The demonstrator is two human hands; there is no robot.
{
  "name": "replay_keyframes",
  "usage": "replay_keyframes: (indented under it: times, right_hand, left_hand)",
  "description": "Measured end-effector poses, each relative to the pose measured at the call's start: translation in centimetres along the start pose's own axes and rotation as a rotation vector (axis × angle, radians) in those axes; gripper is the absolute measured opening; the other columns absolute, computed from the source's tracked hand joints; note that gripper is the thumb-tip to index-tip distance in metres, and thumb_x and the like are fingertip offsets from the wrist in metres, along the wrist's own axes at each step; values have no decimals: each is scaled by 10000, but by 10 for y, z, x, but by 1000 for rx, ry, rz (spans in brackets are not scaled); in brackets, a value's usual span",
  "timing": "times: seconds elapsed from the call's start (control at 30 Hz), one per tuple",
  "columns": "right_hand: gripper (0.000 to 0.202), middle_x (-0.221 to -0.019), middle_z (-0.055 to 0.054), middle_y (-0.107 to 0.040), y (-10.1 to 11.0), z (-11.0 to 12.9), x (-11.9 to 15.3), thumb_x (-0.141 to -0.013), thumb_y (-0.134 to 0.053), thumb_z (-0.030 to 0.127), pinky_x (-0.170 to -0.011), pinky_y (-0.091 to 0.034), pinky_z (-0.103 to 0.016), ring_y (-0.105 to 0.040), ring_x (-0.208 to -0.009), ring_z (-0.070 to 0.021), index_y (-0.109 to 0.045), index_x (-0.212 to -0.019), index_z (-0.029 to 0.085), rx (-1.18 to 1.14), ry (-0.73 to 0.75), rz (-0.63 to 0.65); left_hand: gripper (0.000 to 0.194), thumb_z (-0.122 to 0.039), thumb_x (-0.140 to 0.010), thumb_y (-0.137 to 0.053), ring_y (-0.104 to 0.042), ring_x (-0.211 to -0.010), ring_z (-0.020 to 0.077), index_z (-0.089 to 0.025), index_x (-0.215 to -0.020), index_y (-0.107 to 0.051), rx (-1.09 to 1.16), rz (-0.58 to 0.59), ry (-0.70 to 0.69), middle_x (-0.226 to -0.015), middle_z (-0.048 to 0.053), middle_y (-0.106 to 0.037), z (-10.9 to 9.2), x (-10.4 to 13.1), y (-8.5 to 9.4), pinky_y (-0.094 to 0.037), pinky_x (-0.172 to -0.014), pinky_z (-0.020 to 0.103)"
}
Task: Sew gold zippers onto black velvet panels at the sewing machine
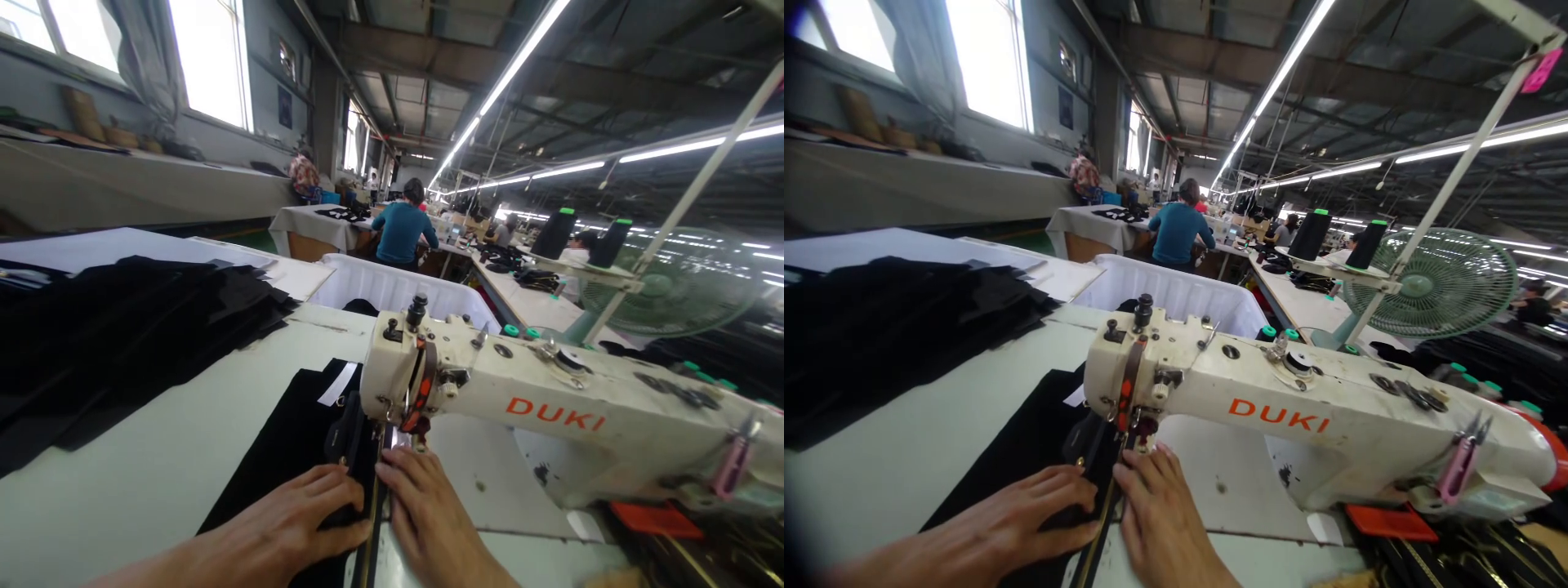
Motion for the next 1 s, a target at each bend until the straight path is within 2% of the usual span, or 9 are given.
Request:
replay_keyframes:
  times: [0.1, 0.23, 0.4, 0.5, 0.6, 0.77, 0.87, 1.0]
  right_hand:
    - [454, -1259, -66, -623, 6, 4, -1, -834, -499, 49, -1098, -397, -471, -543, -1194, -232, -567, -1244, 232, -28, 68, -5]
    - [337, -1030, -48, -672, 12, 10, -3, -811, -503, 58, -1083, -408, -428, -589, -1034, -201, -599, -1102, 198, -81, 234, -15]
    - [328, -1005, -33, -679, 9, 11, -4, -817, -460, 32, -1119, -371, -396, -606, -1010, -175, -601, -1070, 186, -38, 320, -7]
    - [329, -987, -37, -676, 5, 11, -4, -815, -454, 38, -1135, -361, -383, -616, -1002, -173, -609, -1064, 186, -25, 301, 19]
    - [344, -1003, -48, -670, 5, 10, -5, -805, -467, 46, -1122, -385, -378, -611, -1025, -189, -612, -1084, 184, -40, 244, 36]
    - [482, -1130, -51, -656, 2, 7, -3, -789, -505, 58, -1125, -393, -397, -577, -1108, -213, -572, -1243, 207, -50, 124, 105]
    - [531, -1188, -51, -649, 0, 6, 0, -791, -500, 45, -1160, -352, -392, -555, -1170, -205, -556, -1293, 210, -16, 110, 125]
    - [556, -1270, -73, -635, -1, 6, 0, -782, -494, 46, -1175, -337, -395, -537, -1239, -204, -552, -1317, 189, 52, 103, 82]
  left_hand:
    - [765, -389, -767, -790, -597, -1205, 291, -336, -1457, -463, 14, -41, -23, -1366, 34, -595, 5, -6, 4, -416, -1112, 426]
    - [757, -406, -756, -800, -608, -1187, 279, -333, -1440, -485, -11, -45, -28, -1339, 37, -611, 10, -15, 8, -411, -1116, 424]
    - [769, -521, -749, -795, -556, -1265, 322, -292, -1426, -510, -36, 26, -18, -1390, 82, -575, 29, -16, -5, -398, -1118, 473]
    - [763, -601, -794, -728, -494, -1319, 367, -311, -1453, -477, -18, 17, 8, -1444, 99, -526, 44, -16, -14, -414, -1093, 525]
    - [744, -579, -825, -705, -462, -1341, 382, -340, -1476, -437, -14, 23, 32, -1471, 91, -495, 53, -17, -19, -401, -1096, 554]
    - [679, -416, -884, -676, -462, -1349, 334, -327, -1498, -400, 3, 35, 39, -1452, 66, -517, 48, -13, -22, -357, -1139, 528]
    - [652, -419, -878, -685, -482, -1332, 341, -342, -1476, -437, 17, 18, 74, -1469, 59, -504, 46, -9, -21, -398, -1118, 513]
    - [665, -405, -828, -741, -486, -1329, 342, -337, -1441, -492, 40, -11, 93, -1459, 56, -519, 48, -11, -19, -401, -1119, 501]
Point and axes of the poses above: each hand's wrist, its own x-axis away from the middle knuckle, its own y-axis out of the back of the hand, z = x × y, the point moved 4 cm from there along -x, towards the middle knuckle
